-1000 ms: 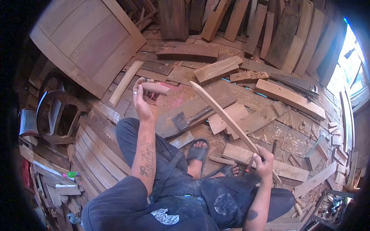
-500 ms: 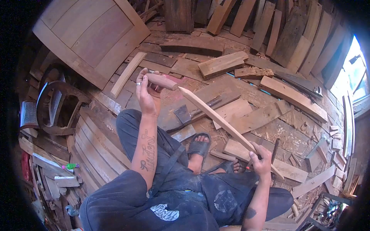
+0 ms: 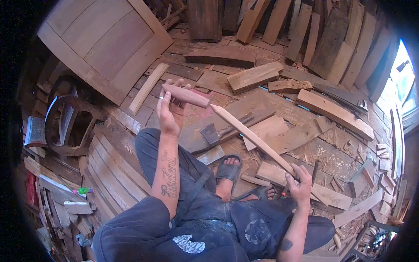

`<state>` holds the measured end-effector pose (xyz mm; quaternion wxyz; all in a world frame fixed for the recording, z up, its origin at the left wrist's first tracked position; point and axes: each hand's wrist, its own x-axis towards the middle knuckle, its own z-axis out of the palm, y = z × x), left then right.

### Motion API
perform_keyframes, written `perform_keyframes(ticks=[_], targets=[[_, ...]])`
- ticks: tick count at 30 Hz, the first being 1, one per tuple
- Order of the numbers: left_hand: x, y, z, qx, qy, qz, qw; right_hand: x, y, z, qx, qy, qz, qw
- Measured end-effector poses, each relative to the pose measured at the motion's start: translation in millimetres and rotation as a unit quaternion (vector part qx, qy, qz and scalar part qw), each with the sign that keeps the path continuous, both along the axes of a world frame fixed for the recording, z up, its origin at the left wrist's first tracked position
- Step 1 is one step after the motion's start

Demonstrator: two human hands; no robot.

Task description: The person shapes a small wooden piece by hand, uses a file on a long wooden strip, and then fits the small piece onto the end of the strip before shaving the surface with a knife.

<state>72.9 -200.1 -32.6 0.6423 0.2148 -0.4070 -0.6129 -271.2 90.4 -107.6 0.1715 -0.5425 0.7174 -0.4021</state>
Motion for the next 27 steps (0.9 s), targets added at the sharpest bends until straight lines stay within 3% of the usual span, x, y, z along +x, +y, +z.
perform_keyframes(ticks=[7,13,22,27], targets=[[-8,8,-2,0.005,-0.050,-0.099,0.994,-6,3,-7,0.007,0.029,0.001,1.000],[-21,10,-12,0.007,-0.081,-0.132,0.988,-6,2,-13,0.011,0.009,0.015,1.000],[-23,9,-19,-0.019,-0.153,-0.100,0.983,-5,0,-18,0.031,-0.003,0.038,0.999],[-42,20,-33,-0.018,-0.171,-0.177,0.969,1,-3,-12,0.039,0.004,0.054,0.998]])
